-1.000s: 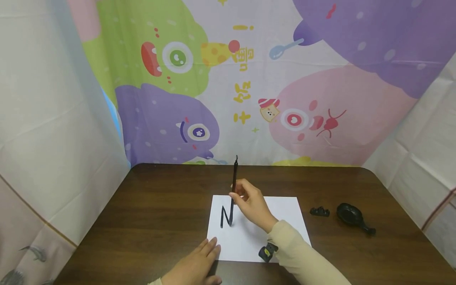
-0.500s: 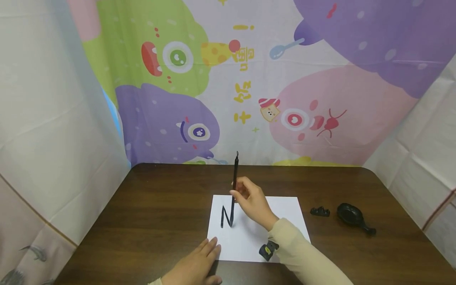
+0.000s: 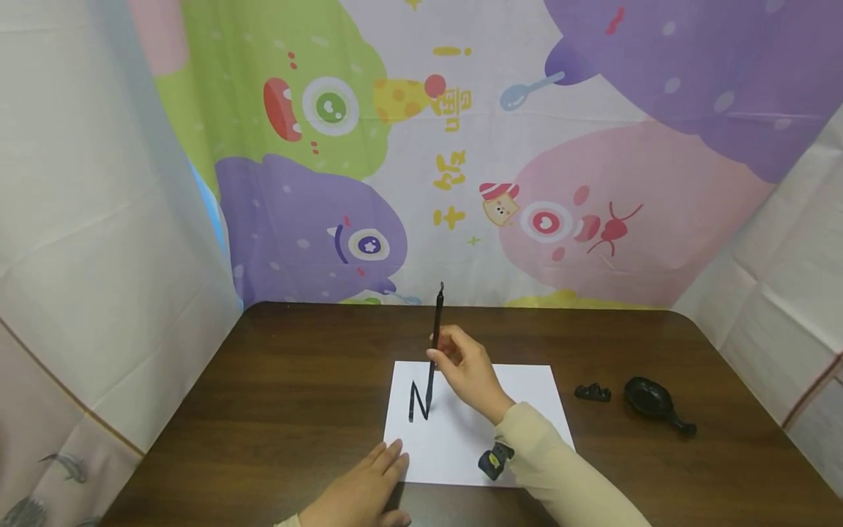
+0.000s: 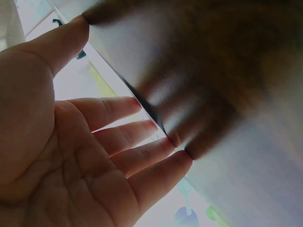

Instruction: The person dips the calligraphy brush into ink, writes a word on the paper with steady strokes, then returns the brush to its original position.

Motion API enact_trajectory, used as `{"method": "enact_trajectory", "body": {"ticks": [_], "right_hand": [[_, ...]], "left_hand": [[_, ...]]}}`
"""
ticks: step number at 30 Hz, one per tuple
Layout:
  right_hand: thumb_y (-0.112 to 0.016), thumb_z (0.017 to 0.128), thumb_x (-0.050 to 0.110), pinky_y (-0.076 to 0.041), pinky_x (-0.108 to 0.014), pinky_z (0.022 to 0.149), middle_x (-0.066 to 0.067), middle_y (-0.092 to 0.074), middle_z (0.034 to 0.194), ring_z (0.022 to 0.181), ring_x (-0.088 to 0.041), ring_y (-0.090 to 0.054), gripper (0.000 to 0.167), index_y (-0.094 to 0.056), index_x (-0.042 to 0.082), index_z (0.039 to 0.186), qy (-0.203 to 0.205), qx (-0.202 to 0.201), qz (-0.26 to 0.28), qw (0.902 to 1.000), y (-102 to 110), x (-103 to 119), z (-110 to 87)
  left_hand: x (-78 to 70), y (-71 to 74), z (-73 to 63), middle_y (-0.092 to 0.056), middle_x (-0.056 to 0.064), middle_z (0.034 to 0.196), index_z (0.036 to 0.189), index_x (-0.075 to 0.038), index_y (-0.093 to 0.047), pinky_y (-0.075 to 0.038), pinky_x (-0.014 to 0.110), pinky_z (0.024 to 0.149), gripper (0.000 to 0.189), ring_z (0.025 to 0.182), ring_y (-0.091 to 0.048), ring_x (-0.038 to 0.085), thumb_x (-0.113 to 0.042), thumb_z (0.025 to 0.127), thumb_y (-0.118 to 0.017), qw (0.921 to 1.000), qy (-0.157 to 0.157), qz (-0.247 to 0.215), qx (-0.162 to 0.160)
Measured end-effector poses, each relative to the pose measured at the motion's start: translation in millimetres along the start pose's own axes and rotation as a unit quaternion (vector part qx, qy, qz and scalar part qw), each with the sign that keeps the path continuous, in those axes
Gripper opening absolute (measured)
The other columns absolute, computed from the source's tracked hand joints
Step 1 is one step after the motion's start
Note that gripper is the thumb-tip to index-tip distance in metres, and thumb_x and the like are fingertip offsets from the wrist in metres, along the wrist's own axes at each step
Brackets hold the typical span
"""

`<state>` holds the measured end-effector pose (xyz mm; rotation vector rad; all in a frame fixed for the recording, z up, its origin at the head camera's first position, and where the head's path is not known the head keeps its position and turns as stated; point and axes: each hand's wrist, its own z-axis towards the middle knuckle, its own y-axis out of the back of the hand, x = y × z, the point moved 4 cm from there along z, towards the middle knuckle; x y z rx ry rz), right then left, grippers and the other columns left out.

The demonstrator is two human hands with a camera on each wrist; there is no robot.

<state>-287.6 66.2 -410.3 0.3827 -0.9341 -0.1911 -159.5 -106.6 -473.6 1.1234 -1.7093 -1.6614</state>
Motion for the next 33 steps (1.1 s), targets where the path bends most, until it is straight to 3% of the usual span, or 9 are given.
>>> {"method": "enact_trajectory", "body": {"ticks": [15,26,33], "right_hand": [[-0.068,0.092,0.013,-0.051,-0.022,0.064,-0.003,-0.065,0.086,0.079,-0.013,-0.061,0.019,-0.063,0.005,0.108,0.004,-0.014,-0.023,0.9996,-1.2,-6.3,3.8],[-0.068,0.092,0.014,-0.052,-0.022,0.067,-0.003,-0.064,0.088,0.083,-0.014,-0.062,0.014,-0.063,0.01,0.105,0.002,-0.021,-0.021,0.9995,-2.2,-9.1,7.0],[-0.068,0.092,0.013,-0.053,-0.023,0.068,-0.003,-0.064,0.089,0.084,-0.015,-0.064,0.014,-0.063,0.01,0.104,0.008,-0.03,-0.023,0.9992,-2.7,-11.8,8.0]], "left_hand": [[-0.3,-1.2,0.8,-0.046,0.016,0.15,0.14,-0.005,-0.052,-0.046,0.05,0.105,0.077,0.137,-0.045,0.038,-0.053,0.083,-0.07,1.0,0.003,0.001,0.006],[0.3,-0.5,1.8,-0.045,0.016,0.151,0.14,-0.005,-0.051,-0.045,0.052,0.106,0.077,0.138,-0.044,0.039,-0.053,0.083,-0.07,0.9998,0.008,-0.008,0.015],[-0.6,0.1,0.1,-0.047,0.018,0.149,0.139,-0.004,-0.052,-0.045,0.05,0.107,0.077,0.137,-0.045,0.039,-0.052,0.083,-0.07,1.0,-0.002,0.0,0.0]]}}
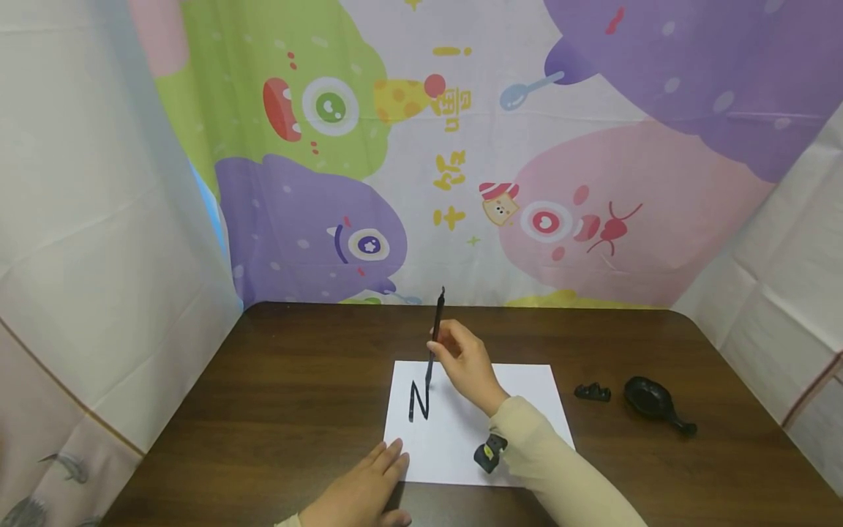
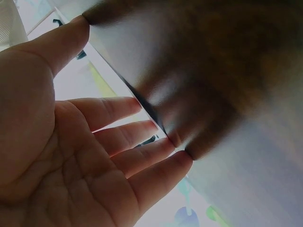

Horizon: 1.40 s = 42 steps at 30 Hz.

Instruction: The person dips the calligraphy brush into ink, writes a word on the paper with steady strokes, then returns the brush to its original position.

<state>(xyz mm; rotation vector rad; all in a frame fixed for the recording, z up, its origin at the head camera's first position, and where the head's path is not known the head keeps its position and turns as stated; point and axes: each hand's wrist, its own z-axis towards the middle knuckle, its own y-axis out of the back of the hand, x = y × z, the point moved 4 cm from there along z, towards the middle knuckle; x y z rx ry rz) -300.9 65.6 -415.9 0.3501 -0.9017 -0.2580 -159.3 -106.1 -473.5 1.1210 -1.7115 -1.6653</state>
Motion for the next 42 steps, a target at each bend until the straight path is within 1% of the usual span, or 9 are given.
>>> {"method": "enact_trajectory", "body": {"ticks": [4,10,13,19,23,27,33,36,42], "right_hand": [[-0.068,0.092,0.012,-0.054,-0.023,0.068,-0.003,-0.064,0.089,0.085,-0.015,-0.064,0.014,-0.063,0.01,0.104,0.002,-0.006,0.0,1.0,-0.1,-0.9,0.9],[-0.068,0.091,0.01,-0.057,-0.024,0.068,-0.005,-0.064,0.09,0.084,-0.016,-0.064,0.014,-0.062,0.008,0.104,-0.001,-0.007,0.018,0.9998,-1.0,-1.6,1.8],[-0.068,0.091,0.01,-0.057,-0.024,0.069,-0.006,-0.064,0.09,0.085,-0.016,-0.065,0.014,-0.063,0.009,0.104,-0.003,-0.011,0.018,0.9998,-1.0,-2.2,1.8],[-0.069,0.09,0.01,-0.057,-0.026,0.072,-0.005,-0.064,0.091,0.086,-0.017,-0.066,0.015,-0.063,0.01,0.104,0.008,-0.021,0.01,0.9997,-1.1,-4.0,2.6],[-0.069,0.09,0.009,-0.058,-0.028,0.072,-0.006,-0.064,0.092,0.088,-0.019,-0.065,0.016,-0.063,0.008,0.105,0.018,-0.023,0.012,0.9995,-0.6,-3.9,2.8],[-0.068,0.091,0.009,-0.057,-0.026,0.07,-0.006,-0.064,0.09,0.086,-0.018,-0.065,0.016,-0.063,0.005,0.105,0.019,-0.026,0.016,0.9993,1.5,-2.9,2.3],[-0.068,0.091,0.008,-0.056,-0.024,0.067,-0.006,-0.065,0.089,0.082,-0.015,-0.064,0.014,-0.062,0.008,0.104,0.027,-0.036,0.013,0.9989,7.6,1.0,1.4],[-0.068,0.091,0.008,-0.056,-0.024,0.068,-0.006,-0.065,0.09,0.082,-0.016,-0.065,0.014,-0.062,0.007,0.104,0.031,-0.036,0.013,0.9988,10.9,3.8,0.1],[-0.067,0.091,0.008,-0.058,-0.024,0.07,-0.006,-0.064,0.091,0.082,-0.014,-0.065,0.014,-0.062,0.004,0.104,0.031,-0.028,0.007,0.9991,14.4,6.4,-4.9]], "left_hand": [[0.6,-0.4,0.3,-0.046,0.017,0.15,0.14,-0.004,-0.052,-0.044,0.05,0.107,0.077,0.137,-0.045,0.039,-0.053,0.083,-0.069,1.0,-0.001,-0.002,0.0],[1.7,-1.3,0.6,-0.046,0.017,0.15,0.14,-0.005,-0.051,-0.045,0.051,0.107,0.077,0.137,-0.045,0.039,-0.053,0.083,-0.069,1.0,0.0,-0.004,0.0],[1.9,-2.2,0.8,-0.046,0.017,0.15,0.14,-0.005,-0.051,-0.045,0.051,0.106,0.077,0.137,-0.045,0.039,-0.053,0.083,-0.069,1.0,0.001,-0.003,0.001],[0.8,-1.7,1.6,-0.046,0.017,0.15,0.14,-0.005,-0.052,-0.045,0.051,0.107,0.077,0.137,-0.044,0.038,-0.053,0.083,-0.069,0.9999,0.006,-0.002,0.011],[-0.4,0.2,1.3,-0.046,0.017,0.15,0.139,-0.005,-0.052,-0.044,0.051,0.108,0.077,0.137,-0.045,0.038,-0.053,0.082,-0.07,0.9999,0.007,-0.002,0.012],[-0.7,0.7,1.1,-0.046,0.016,0.15,0.139,-0.005,-0.052,-0.044,0.05,0.108,0.077,0.137,-0.045,0.038,-0.053,0.083,-0.07,0.9999,0.007,-0.001,0.012],[-0.6,1.2,1.3,-0.045,0.016,0.151,0.14,-0.005,-0.051,-0.042,0.05,0.109,0.077,0.139,-0.043,0.038,-0.053,0.083,-0.07,0.9997,0.012,-0.009,0.019],[-0.4,1.4,1.5,-0.044,0.016,0.152,0.141,-0.005,-0.051,-0.042,0.05,0.11,0.076,0.139,-0.042,0.038,-0.052,0.083,-0.07,0.9995,0.015,-0.015,0.023],[-0.4,0.9,1.6,-0.044,0.016,0.152,0.141,-0.005,-0.051,-0.041,0.05,0.11,0.076,0.139,-0.043,0.038,-0.052,0.084,-0.069,0.9996,0.013,-0.012,0.023]]}}
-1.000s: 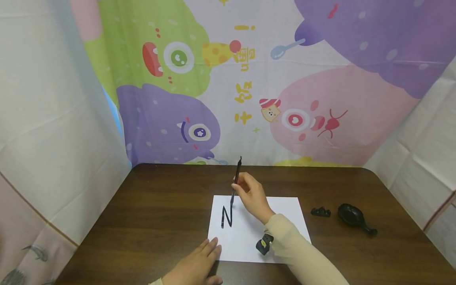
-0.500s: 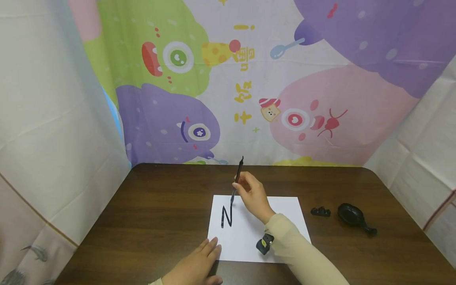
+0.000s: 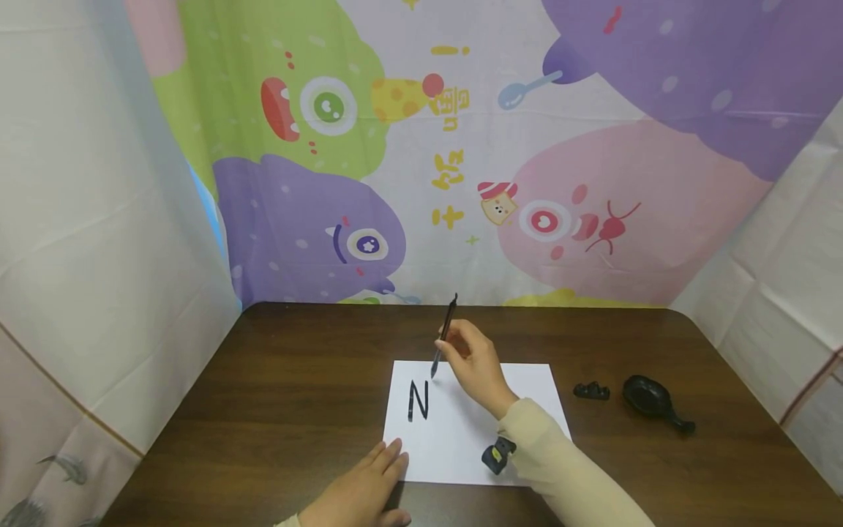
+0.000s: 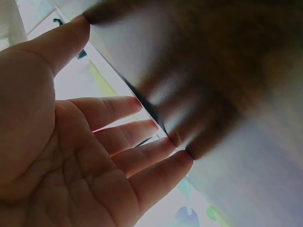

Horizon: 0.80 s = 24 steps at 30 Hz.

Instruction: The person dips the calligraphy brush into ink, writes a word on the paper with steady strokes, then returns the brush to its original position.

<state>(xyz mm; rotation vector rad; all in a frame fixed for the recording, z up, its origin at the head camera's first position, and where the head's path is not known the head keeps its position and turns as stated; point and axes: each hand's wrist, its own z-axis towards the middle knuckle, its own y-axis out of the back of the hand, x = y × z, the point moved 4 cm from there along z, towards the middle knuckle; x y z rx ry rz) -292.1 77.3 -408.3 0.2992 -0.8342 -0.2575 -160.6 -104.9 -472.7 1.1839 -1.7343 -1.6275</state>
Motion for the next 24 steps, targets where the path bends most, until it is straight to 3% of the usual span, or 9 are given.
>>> {"method": "enact_trajectory", "body": {"ticks": [14,24], "right_hand": [[-0.067,0.092,0.012,-0.055,-0.023,0.069,-0.001,-0.064,0.092,0.082,-0.012,-0.065,0.014,-0.062,0.013,0.105,-0.011,0.024,-0.019,0.9995,-1.6,-1.9,-6.4],[-0.068,0.091,0.012,-0.056,-0.023,0.071,0.0,-0.064,0.09,0.083,-0.011,-0.064,0.014,-0.062,0.012,0.104,-0.019,0.032,-0.018,0.9991,-1.2,-1.8,-9.6]], "left_hand": [[-0.5,0.3,-0.6,-0.045,0.014,0.152,0.141,-0.007,-0.051,-0.042,0.05,0.11,0.076,0.139,-0.043,0.036,-0.053,0.084,-0.069,1.0,0.004,0.003,0.002],[-1.3,1.2,-1.1,-0.047,0.016,0.15,0.14,-0.005,-0.052,-0.042,0.049,0.109,0.076,0.138,-0.044,0.038,-0.053,0.084,-0.069,0.9998,-0.007,0.013,-0.009]]}}
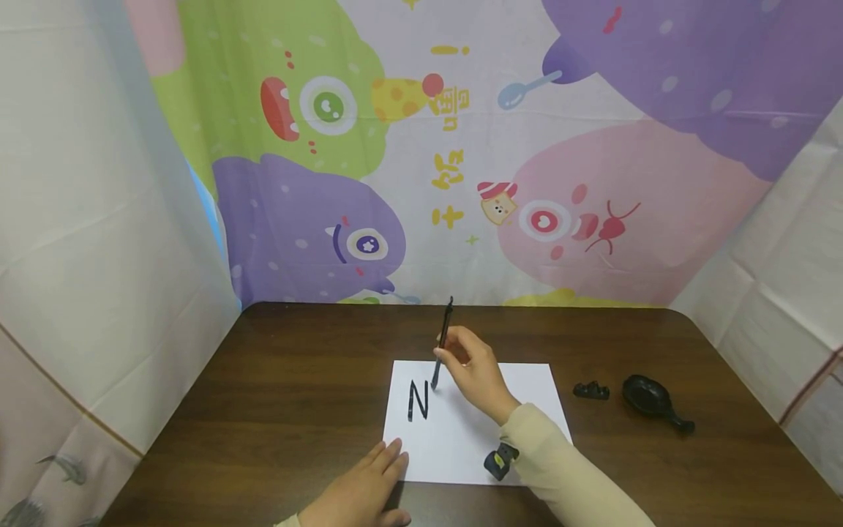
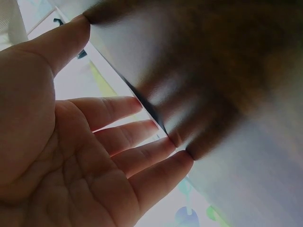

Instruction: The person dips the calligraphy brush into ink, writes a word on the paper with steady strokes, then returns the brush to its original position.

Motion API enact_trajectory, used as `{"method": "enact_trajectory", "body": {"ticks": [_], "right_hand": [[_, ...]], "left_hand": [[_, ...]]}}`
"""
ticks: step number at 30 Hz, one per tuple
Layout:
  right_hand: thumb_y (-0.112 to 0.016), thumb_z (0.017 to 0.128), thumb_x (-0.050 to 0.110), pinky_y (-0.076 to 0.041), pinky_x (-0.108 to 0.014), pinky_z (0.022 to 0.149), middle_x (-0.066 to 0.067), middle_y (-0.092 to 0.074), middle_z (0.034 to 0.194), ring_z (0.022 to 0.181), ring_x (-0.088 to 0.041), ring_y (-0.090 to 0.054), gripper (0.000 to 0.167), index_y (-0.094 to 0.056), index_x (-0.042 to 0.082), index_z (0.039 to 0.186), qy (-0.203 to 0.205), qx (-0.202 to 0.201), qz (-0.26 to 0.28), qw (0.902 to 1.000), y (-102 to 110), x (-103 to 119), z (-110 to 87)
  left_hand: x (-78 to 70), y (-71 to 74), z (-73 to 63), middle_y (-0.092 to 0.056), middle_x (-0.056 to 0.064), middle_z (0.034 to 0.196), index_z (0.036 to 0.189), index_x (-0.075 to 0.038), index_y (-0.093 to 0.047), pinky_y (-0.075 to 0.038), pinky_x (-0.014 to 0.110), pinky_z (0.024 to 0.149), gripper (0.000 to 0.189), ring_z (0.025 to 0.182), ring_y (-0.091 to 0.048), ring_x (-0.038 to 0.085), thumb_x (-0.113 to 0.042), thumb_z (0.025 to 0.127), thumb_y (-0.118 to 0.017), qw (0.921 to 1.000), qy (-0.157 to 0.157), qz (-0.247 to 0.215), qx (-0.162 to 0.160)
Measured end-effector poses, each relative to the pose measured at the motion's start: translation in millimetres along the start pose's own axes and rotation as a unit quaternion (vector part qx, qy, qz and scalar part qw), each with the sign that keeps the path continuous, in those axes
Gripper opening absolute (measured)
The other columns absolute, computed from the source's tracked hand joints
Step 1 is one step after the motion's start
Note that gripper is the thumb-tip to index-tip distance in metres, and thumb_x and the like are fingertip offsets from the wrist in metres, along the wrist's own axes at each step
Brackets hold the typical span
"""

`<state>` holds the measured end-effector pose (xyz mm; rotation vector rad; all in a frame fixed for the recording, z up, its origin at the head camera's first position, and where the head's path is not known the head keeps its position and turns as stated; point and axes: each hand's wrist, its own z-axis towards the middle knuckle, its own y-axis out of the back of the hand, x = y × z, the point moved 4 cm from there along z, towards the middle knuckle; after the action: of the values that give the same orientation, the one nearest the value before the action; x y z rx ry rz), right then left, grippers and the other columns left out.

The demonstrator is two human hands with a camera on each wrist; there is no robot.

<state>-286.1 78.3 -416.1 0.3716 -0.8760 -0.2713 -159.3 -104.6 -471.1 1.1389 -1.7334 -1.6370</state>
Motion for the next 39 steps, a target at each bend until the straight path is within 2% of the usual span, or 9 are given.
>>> {"method": "enact_trajectory", "body": {"ticks": [8,18,26,39], "right_hand": [[-0.068,0.092,0.015,-0.055,-0.023,0.07,0.0,-0.063,0.089,0.082,-0.01,-0.061,0.015,-0.063,0.01,0.105,-0.004,0.009,0.003,0.9999,1.4,-1.2,-1.4],[-0.069,0.091,0.014,-0.054,-0.022,0.069,-0.001,-0.064,0.087,0.08,-0.009,-0.06,0.019,-0.064,0.005,0.107,-0.007,0.014,-0.001,0.9999,2.8,-1.5,-2.0],[-0.069,0.092,0.015,-0.055,-0.023,0.069,-0.001,-0.063,0.086,0.078,-0.009,-0.06,0.016,-0.063,0.008,0.105,-0.004,0.02,-0.011,0.9997,4.1,0.7,-2.4],[-0.07,0.091,0.014,-0.054,-0.022,0.065,0.001,-0.062,0.083,0.072,-0.005,-0.061,0.014,-0.061,0.013,0.102,-0.002,0.033,-0.007,0.9994,6.3,2.3,-4.6]], "left_hand": [[0.9,-0.6,1.5,-0.045,0.016,0.151,0.14,-0.005,-0.051,-0.043,0.05,0.109,0.076,0.138,-0.043,0.038,-0.053,0.084,-0.069,0.9998,0.007,-0.011,0.013],[0.8,-1.2,1.0,-0.046,0.017,0.15,0.14,-0.004,-0.052,-0.042,0.05,0.109,0.076,0.138,-0.043,0.038,-0.053,0.084,-0.069,1.0,0.002,-0.008,0.004],[0.7,-0.8,0.5,-0.047,0.018,0.149,0.139,-0.003,-0.052,-0.043,0.05,0.109,0.076,0.137,-0.045,0.039,-0.052,0.084,-0.069,1.0,-0.004,-0.004,-0.006],[1.1,-1.9,1.8,-0.045,0.016,0.151,0.14,-0.005,-0.051,-0.044,0.051,0.108,0.077,0.138,-0.044,0.038,-0.054,0.083,-0.069,1.0,0.005,-0.004,0.003]]}}
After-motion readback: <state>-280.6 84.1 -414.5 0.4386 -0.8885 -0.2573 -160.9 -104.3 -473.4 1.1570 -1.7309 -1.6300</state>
